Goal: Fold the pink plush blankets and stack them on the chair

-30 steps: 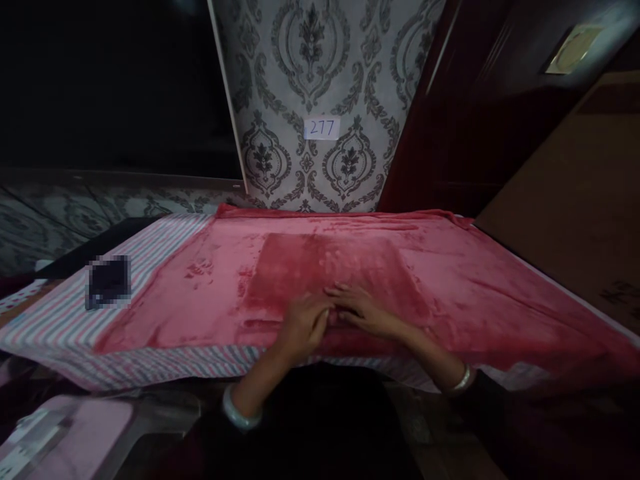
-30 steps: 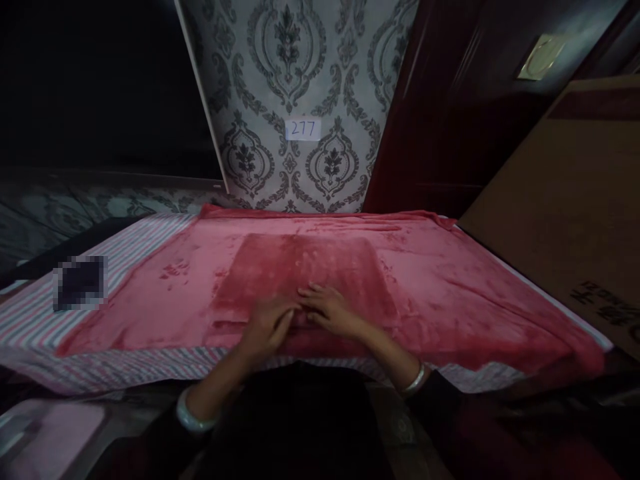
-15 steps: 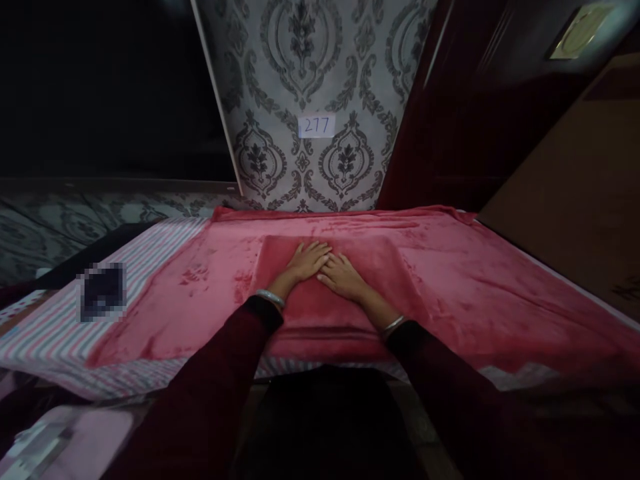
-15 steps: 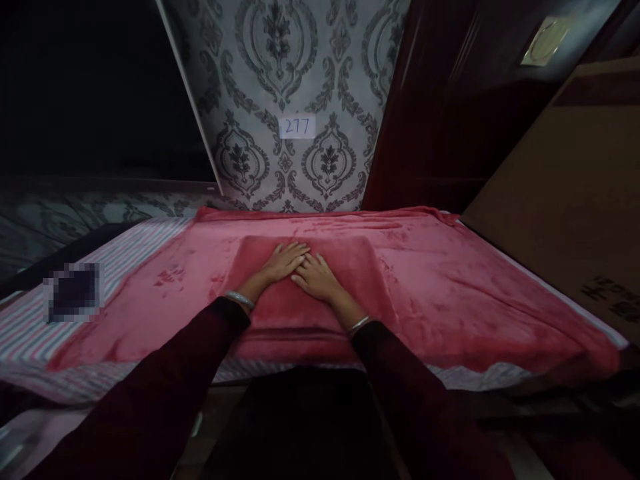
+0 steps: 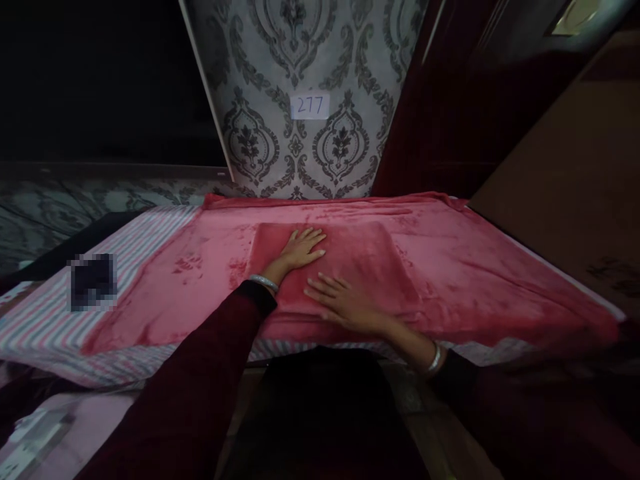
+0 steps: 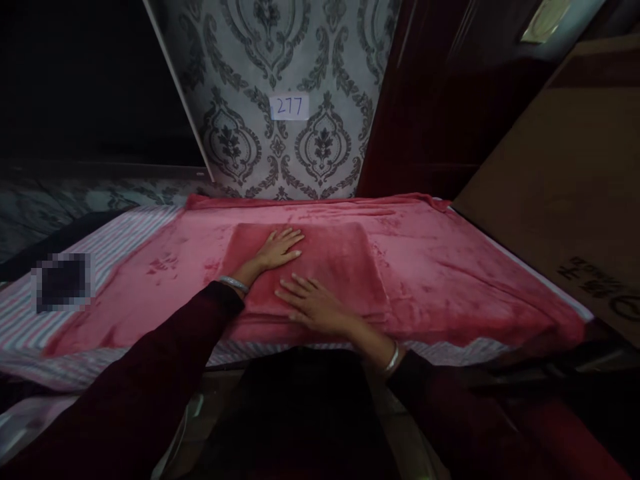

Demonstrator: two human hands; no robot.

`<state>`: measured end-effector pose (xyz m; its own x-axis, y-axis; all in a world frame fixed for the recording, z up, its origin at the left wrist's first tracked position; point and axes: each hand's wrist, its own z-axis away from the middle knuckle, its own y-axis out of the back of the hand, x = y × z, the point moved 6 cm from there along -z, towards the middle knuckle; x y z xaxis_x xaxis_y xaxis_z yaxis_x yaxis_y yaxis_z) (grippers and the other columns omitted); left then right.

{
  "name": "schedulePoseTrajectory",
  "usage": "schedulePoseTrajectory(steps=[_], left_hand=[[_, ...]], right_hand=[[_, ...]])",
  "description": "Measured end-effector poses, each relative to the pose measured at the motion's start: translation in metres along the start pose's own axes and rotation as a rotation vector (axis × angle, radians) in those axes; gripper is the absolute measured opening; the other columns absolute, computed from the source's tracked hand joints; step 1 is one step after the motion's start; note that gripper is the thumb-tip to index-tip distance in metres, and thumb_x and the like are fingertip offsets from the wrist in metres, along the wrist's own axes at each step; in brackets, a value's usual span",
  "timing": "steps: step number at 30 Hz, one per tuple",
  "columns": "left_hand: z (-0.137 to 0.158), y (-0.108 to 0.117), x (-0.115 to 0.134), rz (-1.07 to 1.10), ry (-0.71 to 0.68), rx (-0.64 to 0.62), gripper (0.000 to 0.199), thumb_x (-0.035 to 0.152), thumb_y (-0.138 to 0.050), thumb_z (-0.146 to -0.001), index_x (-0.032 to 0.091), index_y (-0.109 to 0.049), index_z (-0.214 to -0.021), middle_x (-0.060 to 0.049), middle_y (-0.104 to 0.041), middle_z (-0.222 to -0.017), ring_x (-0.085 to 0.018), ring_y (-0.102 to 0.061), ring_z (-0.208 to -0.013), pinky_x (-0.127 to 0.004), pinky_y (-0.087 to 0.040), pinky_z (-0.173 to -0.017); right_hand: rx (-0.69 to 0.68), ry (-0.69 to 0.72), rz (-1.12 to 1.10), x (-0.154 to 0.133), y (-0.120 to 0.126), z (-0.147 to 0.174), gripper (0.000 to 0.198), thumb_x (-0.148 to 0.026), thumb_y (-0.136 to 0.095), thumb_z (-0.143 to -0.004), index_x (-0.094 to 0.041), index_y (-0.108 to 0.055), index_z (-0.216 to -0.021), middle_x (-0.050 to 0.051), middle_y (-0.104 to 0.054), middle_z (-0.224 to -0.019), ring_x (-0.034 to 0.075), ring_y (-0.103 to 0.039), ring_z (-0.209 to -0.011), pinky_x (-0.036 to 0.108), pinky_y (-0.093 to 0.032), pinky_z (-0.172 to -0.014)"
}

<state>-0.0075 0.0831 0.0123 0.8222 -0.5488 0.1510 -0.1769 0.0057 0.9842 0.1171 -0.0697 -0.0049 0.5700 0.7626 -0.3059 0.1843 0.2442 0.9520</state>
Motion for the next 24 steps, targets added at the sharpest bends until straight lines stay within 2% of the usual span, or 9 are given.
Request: schedulePoseTrajectory(steps=[2, 5, 8, 11, 13, 16, 20, 24], left_hand=[[0.001, 0.003, 0.002, -0.018, 0.000, -0.012, 0.063, 0.049, -0.038, -0.102, 0.026, -0.034, -0.160, -0.007, -0.029, -0.169, -0.028, -0.019, -0.158, -0.059, -0.010, -0.127], [-0.005, 0.012, 0.012, -0.047, 0.007, -0.047, 0.062, 0.050, -0.037, -0.102, 0.023, -0.037, -0.159, -0.010, -0.030, -0.168, -0.031, -0.020, -0.157, -0.061, -0.009, -0.126], [-0.022, 0.025, 0.042, -0.042, -0.092, -0.033, 0.057, 0.047, -0.033, -0.104, 0.025, -0.044, -0.155, -0.008, -0.034, -0.167, -0.028, -0.023, -0.157, -0.059, -0.006, -0.127], [-0.042, 0.022, 0.073, 0.017, -0.188, -0.085, 0.054, 0.039, -0.026, -0.105, 0.029, -0.042, -0.156, -0.003, -0.035, -0.167, -0.024, -0.022, -0.157, -0.056, -0.006, -0.128], [-0.052, 0.010, 0.081, 0.017, -0.171, -0.128, 0.055, 0.037, -0.026, -0.105, 0.027, -0.040, -0.157, -0.005, -0.032, -0.168, -0.024, -0.021, -0.157, -0.057, -0.007, -0.128], [-0.057, -0.008, 0.079, -0.026, -0.154, -0.087, 0.057, 0.036, -0.030, -0.104, 0.026, -0.036, -0.159, -0.006, -0.026, -0.170, -0.026, -0.016, -0.159, -0.059, -0.006, -0.127], [-0.054, -0.021, 0.072, -0.045, -0.199, -0.017, 0.057, 0.039, -0.030, -0.104, 0.029, -0.033, -0.160, -0.005, -0.027, -0.170, -0.025, -0.016, -0.159, -0.059, -0.006, -0.127], [-0.052, -0.020, 0.073, -0.047, -0.206, -0.008, 0.057, 0.039, -0.029, -0.104, 0.030, -0.033, -0.160, -0.004, -0.028, -0.170, -0.025, -0.017, -0.158, -0.059, -0.005, -0.127]], right_hand=[[0.004, 0.049, -0.052, -0.014, 0.000, 0.019, 0.061, -0.049, -0.039, -0.107, -0.026, -0.030, -0.162, 0.005, -0.022, -0.170, 0.025, -0.010, -0.159, 0.053, -0.012, -0.129], [0.067, 0.086, -0.143, -0.012, 0.018, 0.035, 0.055, -0.046, -0.040, -0.107, -0.026, -0.040, -0.159, 0.005, -0.037, -0.165, 0.022, -0.025, -0.156, 0.047, -0.025, -0.126], [0.242, -0.016, -0.095, 0.022, 0.055, 0.036, 0.051, -0.041, -0.038, -0.107, -0.026, -0.047, -0.155, 0.007, -0.048, -0.159, 0.024, -0.036, -0.152, 0.051, -0.030, -0.124], [0.317, -0.174, 0.053, 0.064, 0.075, 0.032, 0.050, -0.038, -0.041, -0.105, -0.027, -0.049, -0.154, 0.008, -0.045, -0.160, 0.030, -0.031, -0.153, 0.060, -0.025, -0.123], [0.272, -0.248, 0.129, 0.083, 0.069, 0.031, 0.052, -0.040, -0.041, -0.105, -0.026, -0.048, -0.154, 0.008, -0.044, -0.161, 0.030, -0.030, -0.154, 0.061, -0.025, -0.123], [0.200, -0.290, 0.198, 0.091, 0.047, 0.035, 0.056, -0.045, -0.038, -0.106, -0.026, -0.039, -0.159, 0.009, -0.035, -0.166, 0.028, -0.025, -0.156, 0.058, -0.025, -0.124], [0.172, -0.231, 0.195, 0.075, 0.023, 0.051, 0.057, -0.050, -0.034, -0.107, -0.031, -0.032, -0.161, 0.005, -0.029, -0.168, 0.027, -0.018, -0.158, 0.057, -0.024, -0.125], [0.181, -0.170, 0.181, 0.050, 0.011, 0.070, 0.058, -0.049, -0.039, -0.106, -0.034, -0.032, -0.161, 0.002, -0.027, -0.169, 0.028, -0.016, -0.158, 0.057, -0.023, -0.125]])
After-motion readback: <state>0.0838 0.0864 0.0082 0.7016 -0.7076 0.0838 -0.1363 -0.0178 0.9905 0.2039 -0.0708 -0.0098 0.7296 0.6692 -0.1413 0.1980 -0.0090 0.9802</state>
